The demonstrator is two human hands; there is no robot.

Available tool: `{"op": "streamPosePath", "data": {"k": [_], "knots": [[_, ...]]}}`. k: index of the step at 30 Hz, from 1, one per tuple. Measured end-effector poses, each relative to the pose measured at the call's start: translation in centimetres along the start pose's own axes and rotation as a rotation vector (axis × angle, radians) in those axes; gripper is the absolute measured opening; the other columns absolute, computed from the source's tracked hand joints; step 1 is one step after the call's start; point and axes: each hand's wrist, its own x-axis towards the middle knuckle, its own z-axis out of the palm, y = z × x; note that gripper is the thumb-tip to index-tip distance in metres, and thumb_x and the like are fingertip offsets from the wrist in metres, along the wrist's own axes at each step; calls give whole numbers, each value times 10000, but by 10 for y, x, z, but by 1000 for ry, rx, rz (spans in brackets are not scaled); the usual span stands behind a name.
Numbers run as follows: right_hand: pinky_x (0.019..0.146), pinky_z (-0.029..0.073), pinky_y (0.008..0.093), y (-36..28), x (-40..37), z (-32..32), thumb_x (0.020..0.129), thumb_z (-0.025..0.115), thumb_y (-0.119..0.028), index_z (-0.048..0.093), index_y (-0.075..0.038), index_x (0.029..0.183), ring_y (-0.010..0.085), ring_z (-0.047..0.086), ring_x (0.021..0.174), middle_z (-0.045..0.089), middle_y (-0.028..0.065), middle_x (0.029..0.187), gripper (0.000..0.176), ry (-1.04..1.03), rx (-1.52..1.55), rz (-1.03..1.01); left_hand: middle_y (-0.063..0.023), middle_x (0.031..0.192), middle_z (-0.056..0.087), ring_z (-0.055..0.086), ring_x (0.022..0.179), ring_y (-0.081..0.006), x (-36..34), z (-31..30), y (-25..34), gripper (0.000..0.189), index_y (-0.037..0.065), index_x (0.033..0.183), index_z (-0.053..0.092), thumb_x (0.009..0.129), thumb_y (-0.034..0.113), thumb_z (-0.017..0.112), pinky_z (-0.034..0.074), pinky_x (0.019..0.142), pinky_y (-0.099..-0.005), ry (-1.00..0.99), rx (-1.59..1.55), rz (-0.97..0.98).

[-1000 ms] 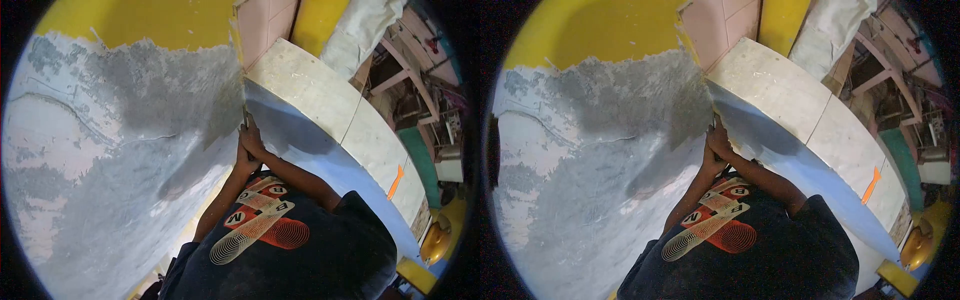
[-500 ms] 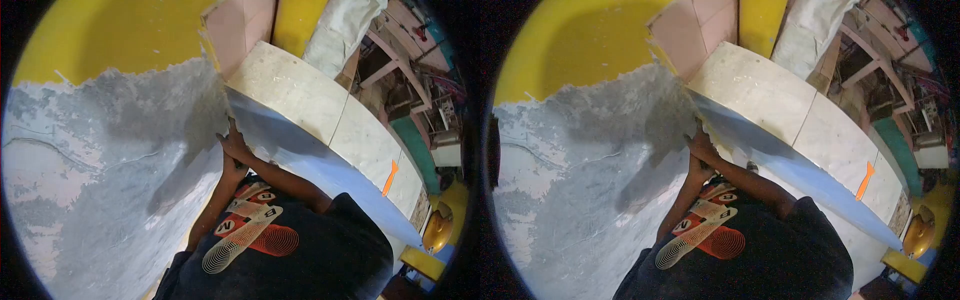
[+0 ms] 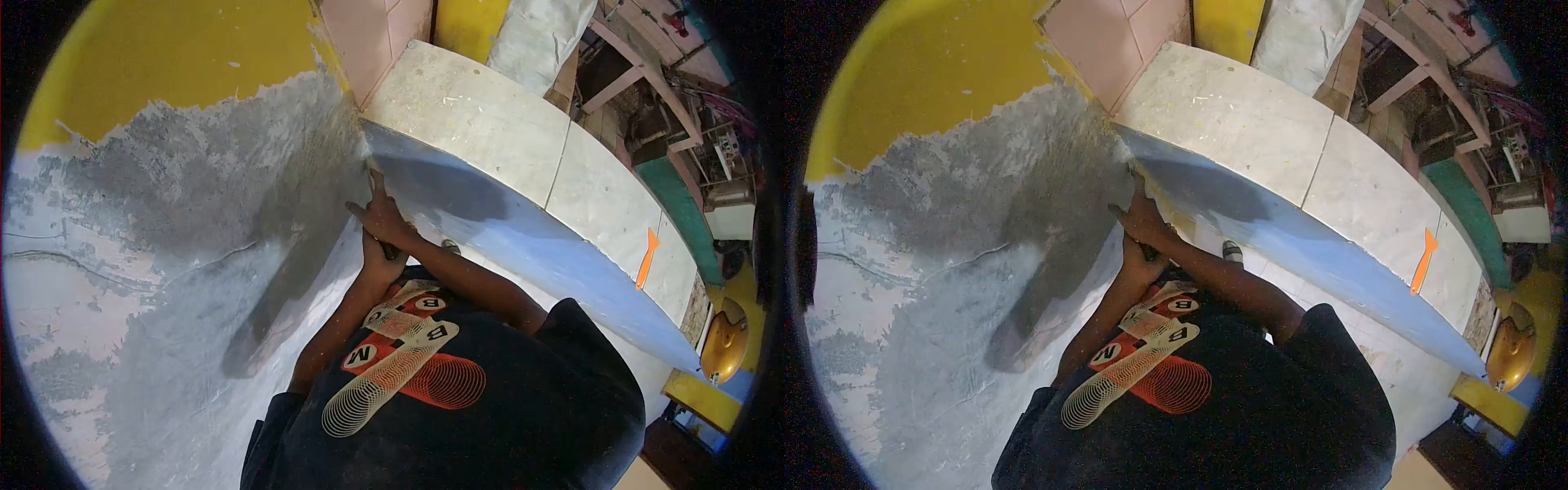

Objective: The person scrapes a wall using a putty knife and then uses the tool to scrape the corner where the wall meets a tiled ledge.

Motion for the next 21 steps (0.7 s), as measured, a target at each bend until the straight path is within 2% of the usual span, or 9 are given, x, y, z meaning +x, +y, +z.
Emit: {"op": "streamPosePath", "data": {"k": [3, 7, 9, 11, 14, 16, 17, 20, 21], "knots": [[784, 461, 500, 25, 13, 17, 808, 624, -241, -33, -51, 1369, 475, 578, 844, 552, 360, 938, 885, 63, 12, 33, -130, 1073, 516, 511, 986, -253, 25, -40, 1, 366, 56, 1115, 474, 922, 363, 418, 433, 866, -413, -42, 89, 53], [648, 487, 446, 76, 22, 28, 813, 602, -216, -30, -49, 1365, 404, 600, 665, 593, 278, 817, 855, 48, 32, 49, -138, 1129, 489, 489, 1031, -261, 56, -77, 0, 409, 57, 1163, 448, 928, 385, 379, 418, 888, -430, -82, 123, -57], [614, 482, 424, 100, 26, 35, 813, 585, -192, -32, -61, 1370, 369, 595, 626, 597, 247, 786, 841, 56, 69, 17, -141, 1158, 483, 481, 1059, -268, 49, -68, 6, 431, 46, 1176, 444, 932, 390, 357, 402, 912, -444, 226, -127, -186], [581, 477, 402, 92, 28, 35, 814, 568, -169, -34, -73, 1375, 334, 590, 587, 601, 216, 755, 828, 63, 110, -24, -128, 1113, 527, 515, 1020, -261, 40, -49, 15, 430, 62, 1144, 489, 916, 409, 376, 423, 899, -422, 257, -100, -201], [642, 453, 385, 46, 6, 17, 790, 533, -103, 76, -115, 1411, 260, 561, 658, 577, 185, 826, 771, -43, 274, 196, -120, 1107, 554, 540, 1018, -259, 47, -73, 20, 473, 61, 1160, 490, 887, 441, 422, 440, 898, -401, 189, -75, -257], [654, 448, 373, 32, -3, 16, 789, 529, -100, 95, -138, 1428, 228, 537, 635, 549, 205, 1030, 773, -27, 300, 221, -117, 1135, 536, 528, 1045, -256, 36, -73, 23, 511, 53, 1202, 438, 869, 440, 461, 434, 902, -403, 78, 145, -124], [654, 448, 373, 27, -8, 17, 789, 529, -100, 95, -138, 1428, 228, 537, 635, 549, 205, 1030, 773, -25, 307, 236, -116, 1149, 526, 522, 1058, -255, 31, -78, 21, 538, 49, 1223, 412, 859, 439, 481, 432, 904, -404, 25, 256, -63], [716, 454, 391, 31, -3, 24, 780, 532, -106, 114, -139, 1432, 283, 581, 725, 473, 220, 1218, 775, 31, 428, 135, -113, 1177, 508, 510, 1084, -253, 27, -67, 21, 602, 41, 1264, 359, 841, 438, 520, 426, 908, -406, -102, 502, 38], [757, 452, 397, 51, 10, 36, 791, 527, -103, 96, -179, 1438, 310, 590, 771, 456, 239, 1248, 781, 169, 231, 63, -121, 1158, 515, 507, 1087, -245, 17, -37, 21, 606, 41, 1273, 335, 801, 323, 590, 432, 902, -403, -84, 235, -42]]}}
